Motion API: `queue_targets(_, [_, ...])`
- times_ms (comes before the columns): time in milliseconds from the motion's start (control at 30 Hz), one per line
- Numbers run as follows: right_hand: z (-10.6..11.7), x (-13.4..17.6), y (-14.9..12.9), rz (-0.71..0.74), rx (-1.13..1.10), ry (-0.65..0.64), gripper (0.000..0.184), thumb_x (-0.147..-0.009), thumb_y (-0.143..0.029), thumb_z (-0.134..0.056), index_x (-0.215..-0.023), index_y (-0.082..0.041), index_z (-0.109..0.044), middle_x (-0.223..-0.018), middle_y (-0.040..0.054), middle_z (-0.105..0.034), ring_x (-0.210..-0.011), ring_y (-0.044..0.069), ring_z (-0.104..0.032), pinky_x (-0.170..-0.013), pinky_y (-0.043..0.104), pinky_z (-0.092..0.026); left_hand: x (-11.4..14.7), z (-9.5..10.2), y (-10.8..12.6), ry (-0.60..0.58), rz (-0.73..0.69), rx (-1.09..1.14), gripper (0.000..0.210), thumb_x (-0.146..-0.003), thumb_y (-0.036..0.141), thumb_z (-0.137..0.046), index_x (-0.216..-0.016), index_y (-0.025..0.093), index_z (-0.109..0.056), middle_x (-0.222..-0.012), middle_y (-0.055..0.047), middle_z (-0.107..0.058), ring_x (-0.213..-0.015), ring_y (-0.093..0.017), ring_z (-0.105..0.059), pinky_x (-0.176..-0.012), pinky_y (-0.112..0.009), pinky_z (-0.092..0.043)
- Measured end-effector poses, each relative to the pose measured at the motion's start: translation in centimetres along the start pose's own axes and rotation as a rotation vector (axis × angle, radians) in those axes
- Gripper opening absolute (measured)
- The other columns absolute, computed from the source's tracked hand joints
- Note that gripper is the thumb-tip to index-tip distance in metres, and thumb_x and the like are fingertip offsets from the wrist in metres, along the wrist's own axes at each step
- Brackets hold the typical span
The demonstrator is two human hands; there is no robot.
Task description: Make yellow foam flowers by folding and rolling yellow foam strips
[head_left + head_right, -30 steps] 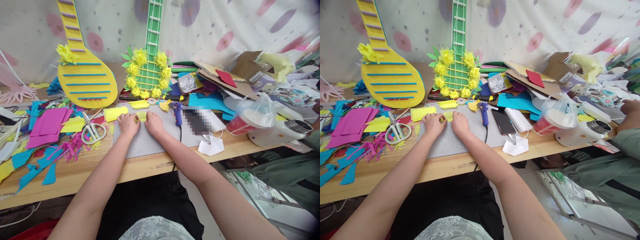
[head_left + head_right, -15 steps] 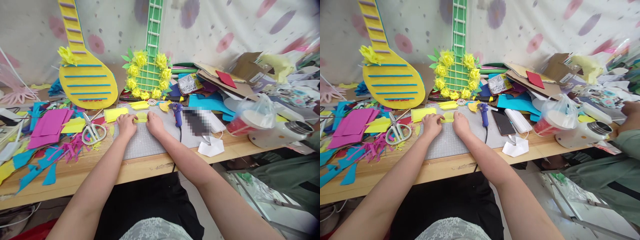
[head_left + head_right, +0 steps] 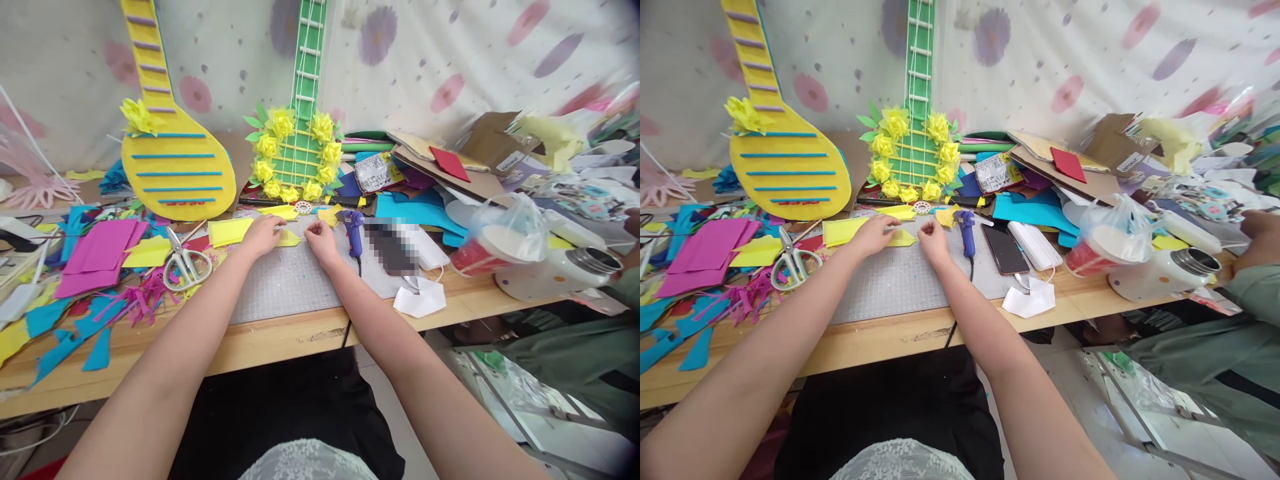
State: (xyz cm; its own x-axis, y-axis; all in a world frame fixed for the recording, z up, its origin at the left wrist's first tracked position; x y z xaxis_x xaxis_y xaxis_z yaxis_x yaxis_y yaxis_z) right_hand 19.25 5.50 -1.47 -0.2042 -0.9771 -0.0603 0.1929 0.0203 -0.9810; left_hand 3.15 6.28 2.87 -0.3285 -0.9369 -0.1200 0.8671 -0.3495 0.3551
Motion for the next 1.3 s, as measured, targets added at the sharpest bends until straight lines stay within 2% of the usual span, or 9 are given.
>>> queue_targets(133, [0.1,0.1,0.0,0.002,-0.04,-0.009,0.013,-0.062,-0.021,-0.051,-0.073,-0.021,-0.045,-0.067,-0.0041,-0.05,-0.065,0.011,-0.049,-0.065,0.025,-0.041,-1.5,0.1,1.7,-0.173,-0.175,-0.188,0.039,-0.08,0.015,-0.045,-0.114,0.021,-0.062,-0.12,-0.006,-0.062,-0.117,-0.022,-0.051,-0.1,-0.033,-0.038])
queue_targets(233, [0.1,0.1,0.0,-0.001,-0.055,-0.018,0.013,-0.061,-0.021,-0.051,-0.073,-0.021,-0.046,-0.067,-0.0047,-0.049,-0.064,0.011,-0.048,-0.064,0.025,-0.04,-1.9,0.1,2.2,-0.24,-0.21,-0.283,0.038,-0.078,0.014,-0.045,-0.111,0.021,-0.062,-0.113,-0.006,-0.064,-0.111,-0.021,-0.054,-0.093,-0.031,-0.041])
queue_targets(533, [0.0,0.2,-0.2,-0.014,-0.066,-0.016,0.014,-0.061,-0.021,-0.052,-0.074,-0.02,-0.047,-0.069,-0.0047,-0.049,-0.064,0.01,-0.046,-0.065,0.024,-0.04,-1.6,1.3,1.3,-0.25,-0.026,-0.194,0.026,-0.071,0.015,-0.048,-0.089,0.022,-0.065,-0.096,-0.003,-0.069,-0.084,-0.018,-0.061,-0.069,-0.026,-0.044])
queue_targets(700, [0.1,0.2,-0.3,-0.014,-0.058,-0.01,0.013,-0.063,-0.021,-0.05,-0.075,-0.02,-0.046,-0.07,-0.0036,-0.05,-0.067,0.011,-0.047,-0.066,0.024,-0.04,-1.4,2.4,-0.1,-0.093,0.2,0.044,0.024,-0.069,0.014,-0.05,-0.079,0.02,-0.07,-0.092,-0.005,-0.071,-0.086,-0.021,-0.063,-0.077,-0.029,-0.047])
queue_targets(833, [0.6,0.4,-0.9,-0.004,-0.011,0.036,0.011,-0.064,-0.018,-0.05,-0.074,-0.02,-0.045,-0.072,-0.0026,-0.051,-0.066,0.011,-0.047,-0.068,0.025,-0.04,-0.3,2.1,-1.1,0.095,0.373,0.449,0.023,-0.067,0.013,-0.054,-0.082,0.017,-0.07,-0.095,-0.007,-0.071,-0.09,-0.022,-0.064,-0.084,-0.034,-0.049])
queue_targets(933, [0.8,0.9,-1.8,0.09,0.078,0.036,0.009,-0.067,-0.018,-0.049,-0.075,-0.021,-0.045,-0.074,-0.002,-0.054,-0.065,0.011,-0.047,-0.067,0.025,-0.04,1.0,1.0,-1.4,0.165,0.521,0.889,0.025,-0.064,0.014,-0.058,-0.087,0.014,-0.068,-0.092,-0.008,-0.069,-0.089,-0.02,-0.065,-0.085,-0.035,-0.052])
queue_targets(1067, [-0.2,2.1,-3.0,0.307,0.204,-0.131,0.009,-0.07,-0.023,-0.05,-0.079,-0.022,-0.047,-0.075,-0.0022,-0.055,-0.062,0.011,-0.047,-0.064,0.026,-0.038,2.4,-0.2,-1.3,0.305,0.561,1.282,0.019,-0.063,0.009,-0.058,-0.081,0.012,-0.063,-0.084,-0.007,-0.065,-0.089,-0.016,-0.064,-0.086,-0.033,-0.054])
queue_targets(1167, [-0.9,2.6,-3.1,0.357,0.262,-0.198,0.011,-0.071,-0.023,-0.049,-0.082,-0.021,-0.049,-0.077,-0.0018,-0.057,-0.063,0.011,-0.047,-0.065,0.026,-0.038,3.1,-1.0,-1.5,0.318,0.579,1.22,0.029,-0.06,0.008,-0.058,-0.089,0.013,-0.063,-0.082,-0.004,-0.064,-0.091,-0.017,-0.064,-0.087,-0.036,-0.054])
queue_targets(1300, [-0.8,1.9,-2.4,0.28,0.212,-0.134,0.017,-0.066,-0.017,-0.045,-0.082,-0.021,-0.049,-0.075,-0.0025,-0.056,-0.064,0.012,-0.049,-0.066,0.027,-0.039,3.2,-1.5,-1.5,0.257,0.447,0.881,0.036,-0.062,0.013,-0.061,-0.098,0.015,-0.063,-0.1,-0.007,-0.066,-0.1,-0.019,-0.062,-0.093,-0.038,-0.049])
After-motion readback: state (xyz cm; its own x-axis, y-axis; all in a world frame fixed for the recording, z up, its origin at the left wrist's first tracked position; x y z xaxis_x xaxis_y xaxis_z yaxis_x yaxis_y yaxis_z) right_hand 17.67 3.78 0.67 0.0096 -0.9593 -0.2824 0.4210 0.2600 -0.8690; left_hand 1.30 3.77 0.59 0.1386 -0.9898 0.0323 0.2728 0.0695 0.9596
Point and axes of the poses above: each hand's wrist, its own x-axis away from the middle knuckle, its own z-axis out of the back of the hand, y = z × x, the point moved 3 cm from there along -x, towards the middle knuckle
